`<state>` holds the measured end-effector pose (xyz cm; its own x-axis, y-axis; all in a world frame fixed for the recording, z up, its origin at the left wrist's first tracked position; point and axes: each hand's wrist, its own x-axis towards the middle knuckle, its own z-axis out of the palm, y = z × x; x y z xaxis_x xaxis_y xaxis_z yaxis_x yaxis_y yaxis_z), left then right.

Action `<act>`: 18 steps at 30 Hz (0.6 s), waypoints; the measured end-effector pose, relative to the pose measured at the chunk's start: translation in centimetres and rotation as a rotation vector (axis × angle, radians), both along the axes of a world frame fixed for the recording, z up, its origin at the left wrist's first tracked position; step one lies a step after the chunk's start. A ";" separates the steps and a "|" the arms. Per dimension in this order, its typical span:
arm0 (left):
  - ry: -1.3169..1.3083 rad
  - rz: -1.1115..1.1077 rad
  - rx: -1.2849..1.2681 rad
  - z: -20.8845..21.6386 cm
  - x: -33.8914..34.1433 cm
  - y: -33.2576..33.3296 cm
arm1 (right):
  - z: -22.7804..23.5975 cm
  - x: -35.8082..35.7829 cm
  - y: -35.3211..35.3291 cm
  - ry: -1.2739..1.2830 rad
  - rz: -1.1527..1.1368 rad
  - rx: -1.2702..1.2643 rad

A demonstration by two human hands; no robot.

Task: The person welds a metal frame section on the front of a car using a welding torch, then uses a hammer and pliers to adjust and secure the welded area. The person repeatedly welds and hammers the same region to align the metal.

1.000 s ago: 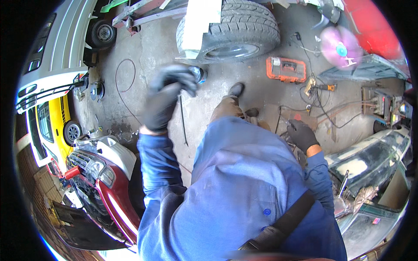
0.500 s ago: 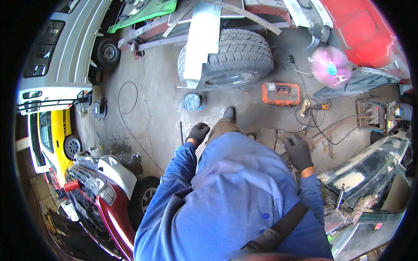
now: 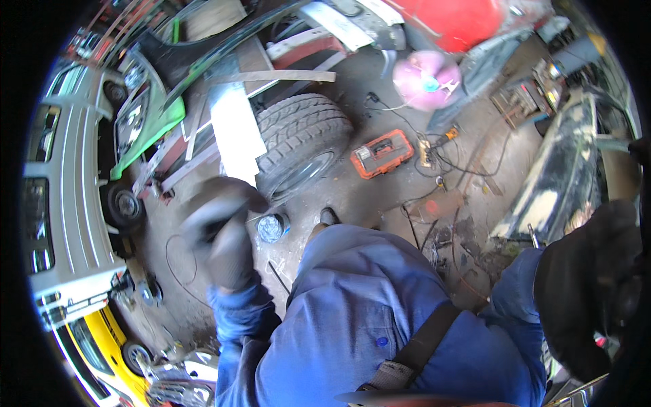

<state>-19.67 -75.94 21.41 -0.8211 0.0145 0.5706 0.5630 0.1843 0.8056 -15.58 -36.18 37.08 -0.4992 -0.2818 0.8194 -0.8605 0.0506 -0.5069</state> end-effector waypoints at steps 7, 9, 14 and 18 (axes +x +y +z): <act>0.483 -0.551 0.157 11.0 -4.4 3.2 | -1.2 4.0 0.3 0.012 -0.306 -0.015; 0.470 -0.654 0.176 11.3 -6.0 4.9 | -1.9 5.6 0.5 -0.016 -0.439 -0.014; 0.349 -0.872 0.215 9.5 -9.5 9.7 | -4.6 10.1 -0.6 -0.084 -0.908 -0.010; 0.136 -0.962 0.185 6.4 -9.6 15.1 | -8.3 13.9 -1.8 -0.201 -1.280 -0.036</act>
